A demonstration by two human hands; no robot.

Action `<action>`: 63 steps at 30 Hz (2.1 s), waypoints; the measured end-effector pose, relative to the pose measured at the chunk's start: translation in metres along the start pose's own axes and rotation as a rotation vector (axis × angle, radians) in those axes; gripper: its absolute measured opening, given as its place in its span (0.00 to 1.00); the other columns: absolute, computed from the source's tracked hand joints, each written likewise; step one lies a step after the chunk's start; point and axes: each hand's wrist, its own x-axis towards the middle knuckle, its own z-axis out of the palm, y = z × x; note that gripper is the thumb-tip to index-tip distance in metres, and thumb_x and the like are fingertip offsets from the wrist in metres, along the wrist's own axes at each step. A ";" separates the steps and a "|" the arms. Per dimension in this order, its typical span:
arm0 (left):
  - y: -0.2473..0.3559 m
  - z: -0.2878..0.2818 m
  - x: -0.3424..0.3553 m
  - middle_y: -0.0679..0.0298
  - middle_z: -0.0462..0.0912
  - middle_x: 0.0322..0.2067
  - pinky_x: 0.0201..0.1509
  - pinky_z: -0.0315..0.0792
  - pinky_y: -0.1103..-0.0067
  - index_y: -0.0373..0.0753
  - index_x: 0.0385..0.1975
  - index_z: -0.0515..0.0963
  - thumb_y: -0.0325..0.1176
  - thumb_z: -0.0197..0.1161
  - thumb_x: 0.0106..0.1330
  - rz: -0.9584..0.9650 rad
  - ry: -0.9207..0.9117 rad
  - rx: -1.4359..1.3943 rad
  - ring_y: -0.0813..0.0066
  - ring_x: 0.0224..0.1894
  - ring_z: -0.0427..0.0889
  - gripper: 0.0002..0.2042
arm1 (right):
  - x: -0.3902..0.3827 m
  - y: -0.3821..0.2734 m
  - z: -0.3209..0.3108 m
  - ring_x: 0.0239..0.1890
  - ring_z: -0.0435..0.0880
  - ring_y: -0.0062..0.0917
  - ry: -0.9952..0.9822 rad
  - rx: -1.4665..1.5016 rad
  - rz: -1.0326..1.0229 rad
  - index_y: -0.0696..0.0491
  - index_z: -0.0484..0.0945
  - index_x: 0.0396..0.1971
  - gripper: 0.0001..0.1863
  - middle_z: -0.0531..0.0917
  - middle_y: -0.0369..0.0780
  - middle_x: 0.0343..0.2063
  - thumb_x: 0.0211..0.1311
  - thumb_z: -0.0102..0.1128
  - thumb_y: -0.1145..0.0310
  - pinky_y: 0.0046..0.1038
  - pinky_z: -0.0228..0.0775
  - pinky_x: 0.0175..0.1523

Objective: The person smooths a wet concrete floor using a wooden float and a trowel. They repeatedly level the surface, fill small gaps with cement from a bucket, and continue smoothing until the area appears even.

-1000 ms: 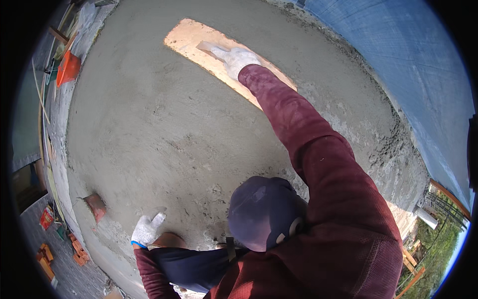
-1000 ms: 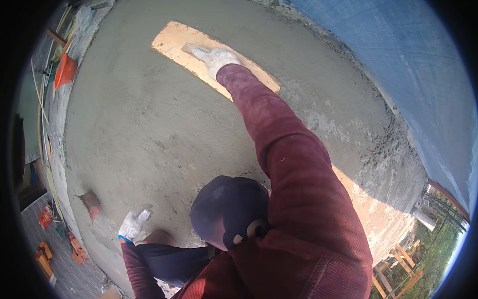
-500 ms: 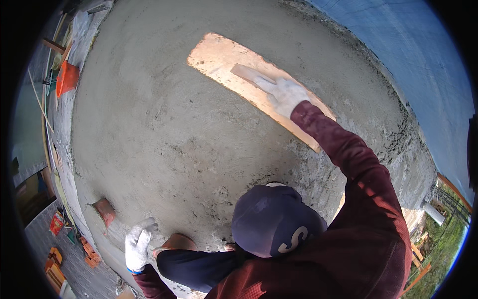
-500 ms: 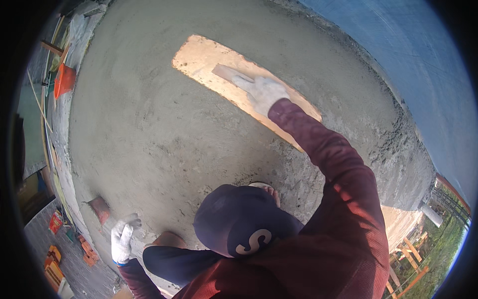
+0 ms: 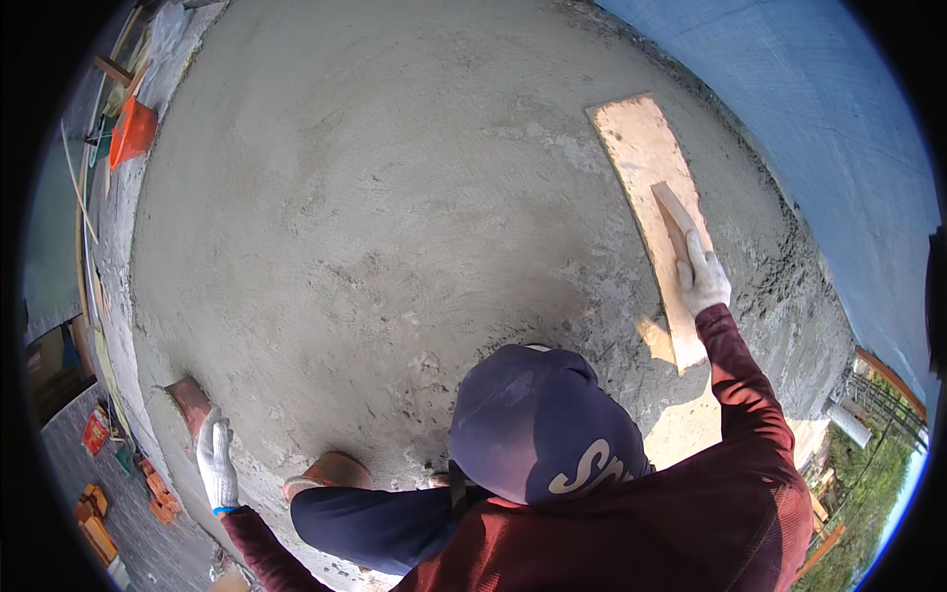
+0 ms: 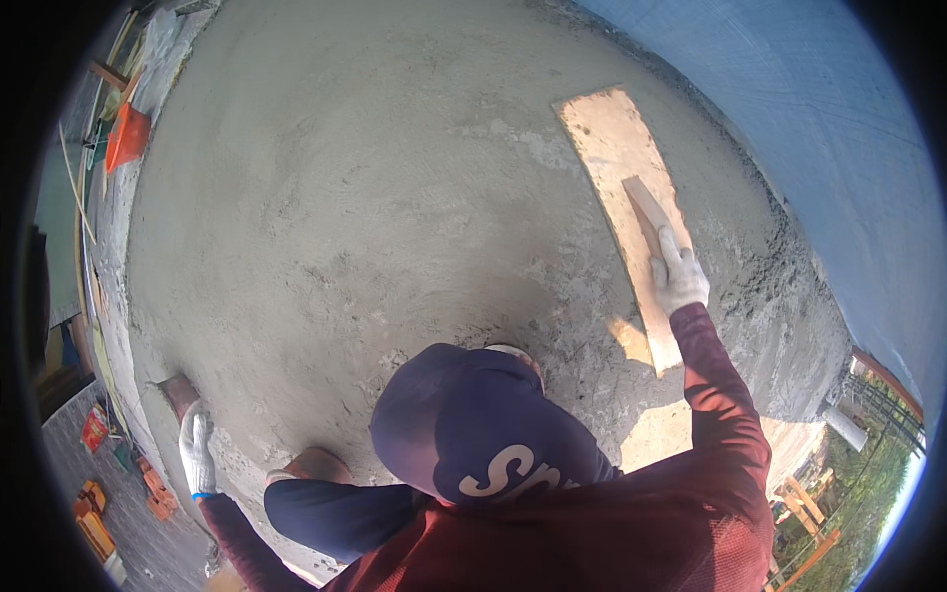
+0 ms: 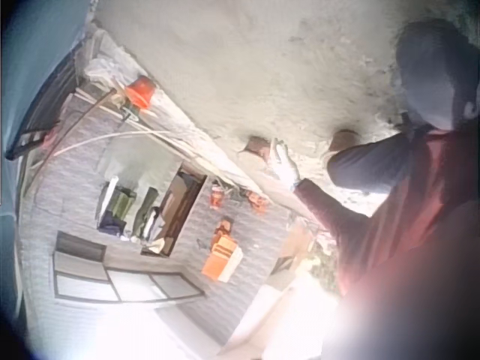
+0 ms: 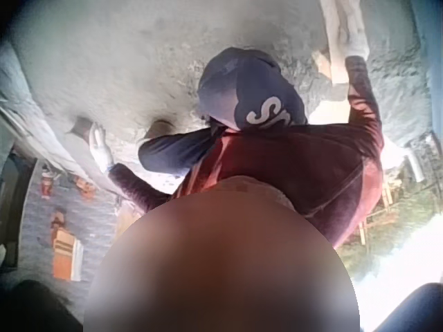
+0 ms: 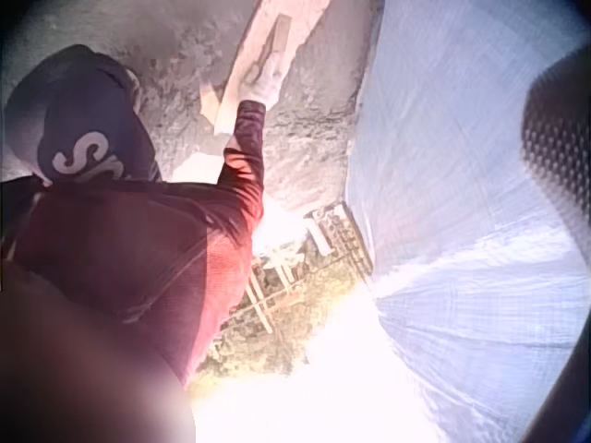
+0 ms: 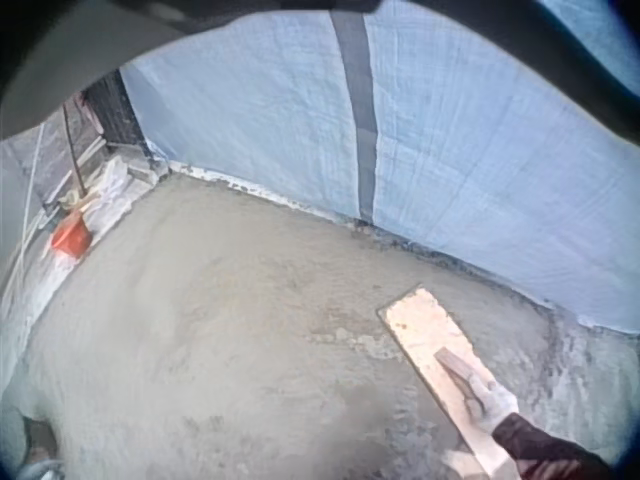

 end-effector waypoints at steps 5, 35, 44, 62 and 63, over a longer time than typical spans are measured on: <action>-0.102 0.018 -0.167 0.60 0.86 0.49 0.60 0.76 0.73 0.30 0.65 0.77 0.57 0.55 0.81 -0.390 0.102 -0.418 0.71 0.49 0.83 0.32 | 0.019 -0.006 0.031 0.46 0.86 0.50 0.055 -0.021 -0.287 0.37 0.60 0.79 0.40 0.81 0.51 0.47 0.69 0.64 0.59 0.49 0.81 0.50; -0.302 0.120 -0.411 0.57 0.54 0.81 0.71 0.72 0.64 0.44 0.80 0.60 0.50 0.52 0.83 -0.892 0.742 -0.703 0.58 0.74 0.70 0.31 | 0.109 -0.478 -0.007 0.50 0.85 0.55 0.032 -0.246 -1.078 0.33 0.48 0.83 0.43 0.79 0.56 0.55 0.74 0.59 0.60 0.51 0.80 0.52; -0.345 0.070 -0.324 0.57 0.80 0.65 0.71 0.69 0.67 0.40 0.73 0.72 0.60 0.52 0.80 -0.664 0.669 -0.851 0.67 0.65 0.79 0.33 | -0.073 -0.810 0.061 0.56 0.85 0.52 -0.003 -0.187 -1.459 0.22 0.46 0.82 0.46 0.82 0.56 0.56 0.72 0.62 0.61 0.50 0.78 0.63; -0.218 -0.031 -0.408 0.73 0.70 0.25 0.71 0.76 0.55 0.34 0.50 0.80 0.38 0.61 0.80 -0.920 0.495 -1.359 0.81 0.30 0.76 0.12 | -0.102 -0.509 -0.073 0.53 0.85 0.43 -0.355 -0.620 -1.453 0.21 0.59 0.78 0.37 0.82 0.45 0.51 0.74 0.59 0.64 0.44 0.78 0.58; -0.222 -0.029 -0.419 0.74 0.70 0.25 0.70 0.76 0.55 0.35 0.49 0.80 0.37 0.62 0.80 -0.975 0.509 -1.344 0.82 0.30 0.74 0.11 | -0.086 -0.483 -0.107 0.52 0.85 0.43 -0.327 -0.606 -1.338 0.23 0.60 0.78 0.37 0.82 0.45 0.51 0.73 0.61 0.62 0.44 0.78 0.58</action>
